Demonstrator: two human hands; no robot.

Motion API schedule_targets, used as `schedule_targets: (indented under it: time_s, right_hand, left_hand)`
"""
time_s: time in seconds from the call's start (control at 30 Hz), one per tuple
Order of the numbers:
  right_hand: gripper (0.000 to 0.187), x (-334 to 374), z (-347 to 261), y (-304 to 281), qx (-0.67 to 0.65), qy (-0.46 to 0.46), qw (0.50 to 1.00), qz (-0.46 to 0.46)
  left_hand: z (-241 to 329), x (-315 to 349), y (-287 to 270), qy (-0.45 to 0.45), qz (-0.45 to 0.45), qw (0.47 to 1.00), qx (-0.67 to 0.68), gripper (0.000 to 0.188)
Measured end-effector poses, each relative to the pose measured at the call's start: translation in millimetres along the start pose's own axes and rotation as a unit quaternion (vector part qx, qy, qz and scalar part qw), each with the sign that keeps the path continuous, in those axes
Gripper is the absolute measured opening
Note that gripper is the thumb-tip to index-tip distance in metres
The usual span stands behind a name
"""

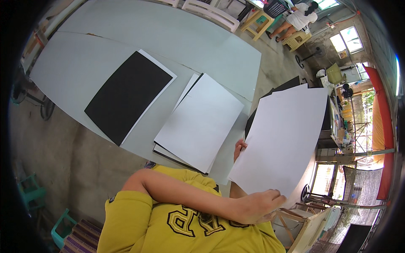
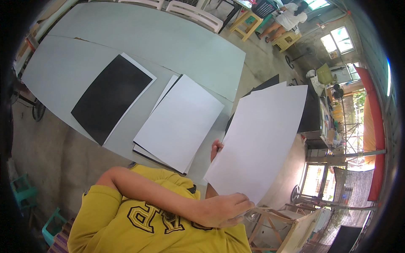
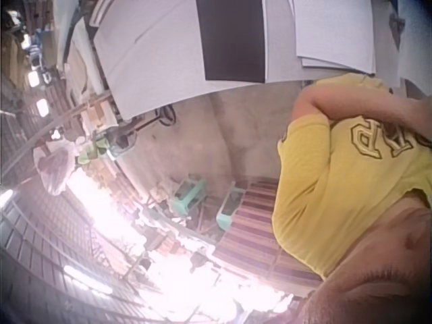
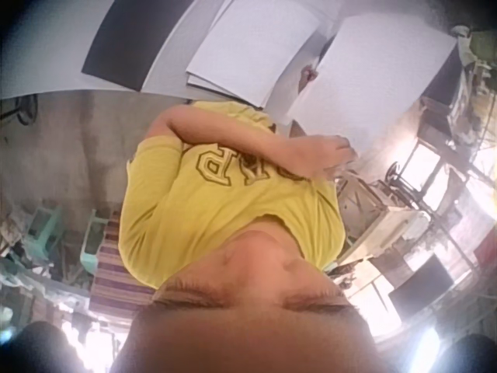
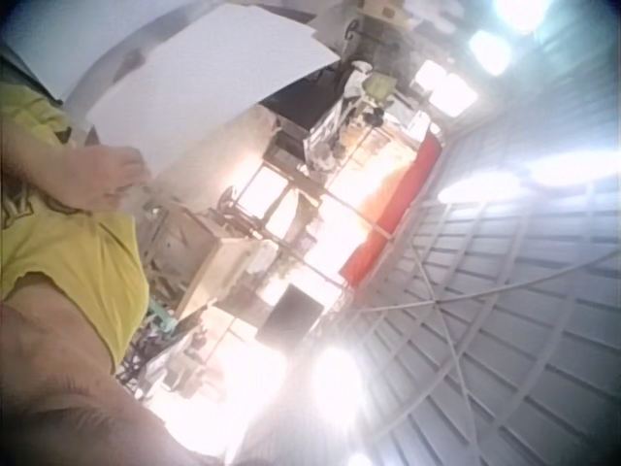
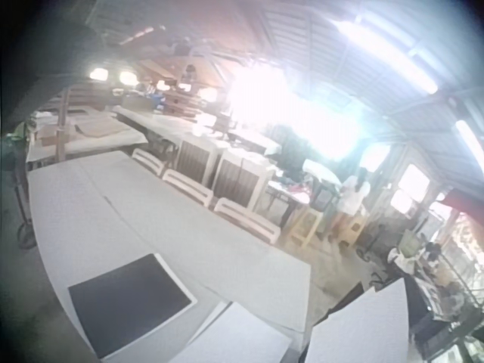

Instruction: The person picks up illustration boards from a chair and a table, then sorts and stacks them by color on another table.

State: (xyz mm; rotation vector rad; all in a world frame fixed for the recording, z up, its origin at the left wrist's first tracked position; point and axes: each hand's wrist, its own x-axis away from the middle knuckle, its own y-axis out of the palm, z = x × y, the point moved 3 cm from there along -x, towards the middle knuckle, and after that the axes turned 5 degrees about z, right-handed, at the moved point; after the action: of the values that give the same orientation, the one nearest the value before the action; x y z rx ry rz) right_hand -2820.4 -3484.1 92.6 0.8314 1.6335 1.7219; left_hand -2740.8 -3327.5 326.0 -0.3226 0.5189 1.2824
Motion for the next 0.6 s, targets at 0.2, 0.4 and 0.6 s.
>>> schedule_targets:
  time_s: [0.2,0.4,0.6]
  right_hand:
    - [0.055,19,-24,-20,0.116,-0.056,0.987,0.1]
    - [0.054,42,-65,-38,0.379,-0.102,0.87,0.298]
    - [0.05,35,-78,-36,0.533,-0.097,0.774,0.328]
  left_hand:
    - [-4,7,-22,0.002,0.01,1.0,-0.008,0.038]
    - [-43,69,-136,-0.329,0.218,0.915,-0.084,0.042]
    - [-163,205,-173,-0.296,0.17,0.837,-0.427,0.035]
